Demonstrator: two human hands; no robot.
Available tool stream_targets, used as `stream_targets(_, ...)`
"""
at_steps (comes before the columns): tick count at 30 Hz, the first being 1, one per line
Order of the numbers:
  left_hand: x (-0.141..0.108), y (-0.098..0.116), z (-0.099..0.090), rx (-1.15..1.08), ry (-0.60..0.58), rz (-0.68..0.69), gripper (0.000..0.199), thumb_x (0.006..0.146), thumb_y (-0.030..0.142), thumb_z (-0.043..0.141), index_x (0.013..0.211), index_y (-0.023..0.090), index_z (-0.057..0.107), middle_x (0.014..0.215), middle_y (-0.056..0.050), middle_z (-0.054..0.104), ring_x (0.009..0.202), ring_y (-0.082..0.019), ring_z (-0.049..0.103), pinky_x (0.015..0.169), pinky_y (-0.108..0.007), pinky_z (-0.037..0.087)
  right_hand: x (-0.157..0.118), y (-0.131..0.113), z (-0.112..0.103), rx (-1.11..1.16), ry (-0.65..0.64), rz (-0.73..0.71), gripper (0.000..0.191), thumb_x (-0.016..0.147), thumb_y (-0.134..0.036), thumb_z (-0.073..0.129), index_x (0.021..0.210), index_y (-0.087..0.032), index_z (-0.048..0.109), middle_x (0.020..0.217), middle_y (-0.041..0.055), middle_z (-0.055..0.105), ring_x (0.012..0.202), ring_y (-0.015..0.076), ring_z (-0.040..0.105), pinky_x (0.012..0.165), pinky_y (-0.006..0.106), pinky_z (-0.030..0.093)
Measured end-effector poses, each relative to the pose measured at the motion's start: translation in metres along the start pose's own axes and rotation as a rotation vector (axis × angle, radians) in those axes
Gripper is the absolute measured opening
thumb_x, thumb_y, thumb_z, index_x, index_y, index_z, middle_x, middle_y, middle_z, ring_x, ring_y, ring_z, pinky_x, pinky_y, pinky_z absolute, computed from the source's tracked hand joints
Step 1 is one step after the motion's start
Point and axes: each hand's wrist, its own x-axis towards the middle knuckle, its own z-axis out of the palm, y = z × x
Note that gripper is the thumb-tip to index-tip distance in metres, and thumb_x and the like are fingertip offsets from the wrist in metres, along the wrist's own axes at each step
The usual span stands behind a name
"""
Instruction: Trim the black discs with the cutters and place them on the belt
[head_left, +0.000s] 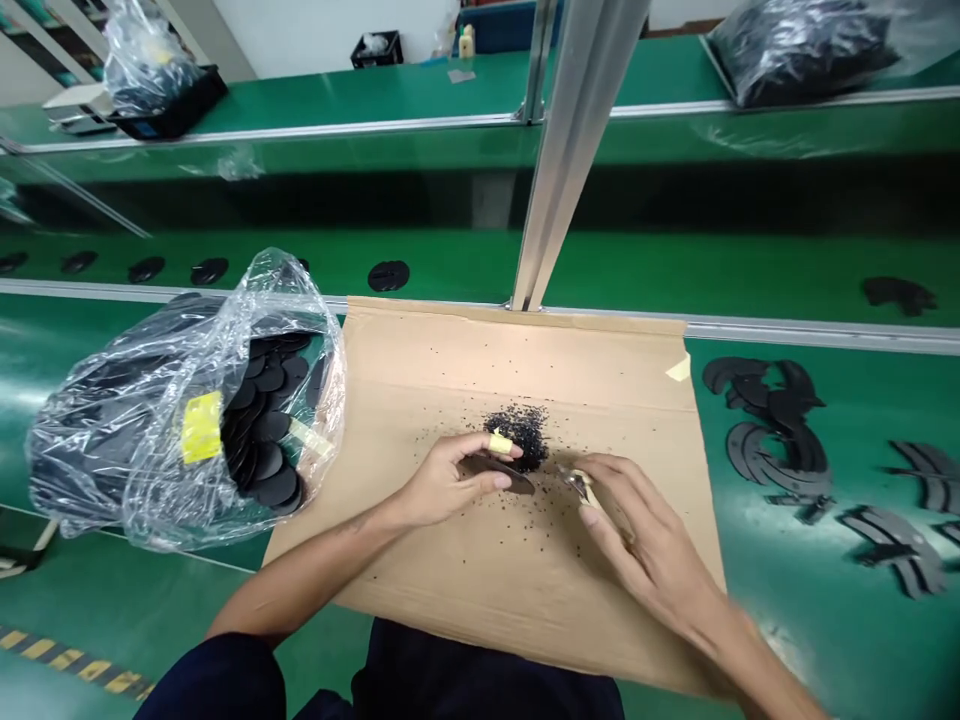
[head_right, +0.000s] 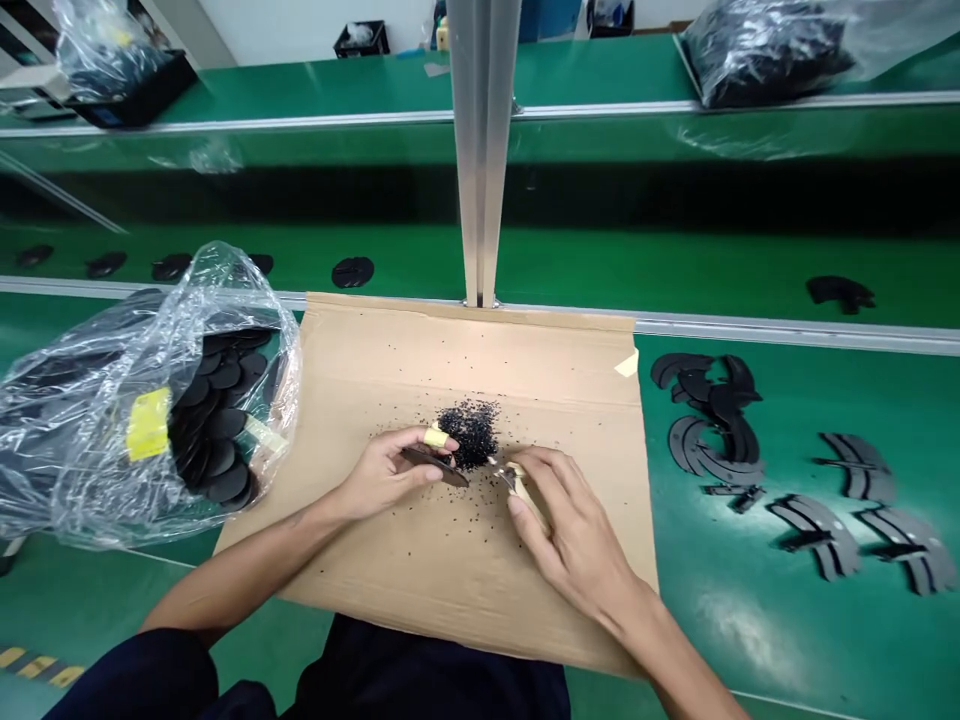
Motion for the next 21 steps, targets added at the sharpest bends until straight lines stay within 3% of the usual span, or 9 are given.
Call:
stream_targets(5,0.0,0.001,-0.001,0.053,0.003,0.083,0.033,0.083,0.044,0.077,0.096,0.014,0.078,0.083,-0.007,0.075,0.077,-0.017,0.068,0.072,-0.027,0.053,0.025,-0.005,0.007,0.062,-0.02,-0.133,0.025,0.099,-0.026,0.05,0.123,-0.018,0.055,0.108,0.0136,0.067,0.097,0.0268,0.063,0.082,0.044,0.056)
stream_targets(13,0.002,0.0,-0.004,0.085,-0.001,0.132,0.031,0.084,0.043,0.076,0.096,0.015,0.078,0.082,-0.007,0.074,0.074,-0.017,0.067,0.07,-0.027,0.052,0.027,0.004,0.011,0.134,0.027,-0.207,0.029,0.096,-0.019,0.056,0.124,-0.015,0.055,0.105,0.013,0.067,0.09,0.0231,0.061,0.075,0.039,0.055)
stream_targets(21,0.004,-0.002,-0.006,0.114,-0.023,0.233,0.028,0.085,0.041,0.076,0.096,0.014,0.076,0.079,-0.006,0.073,0.072,-0.015,0.065,0.069,-0.027,0.05,0.031,0.003,0.01,0.068,0.03,-0.267,0.03,0.095,-0.019,0.06,0.125,-0.016,0.054,0.102,0.0128,0.067,0.09,0.0234,0.061,0.074,0.04,0.056)
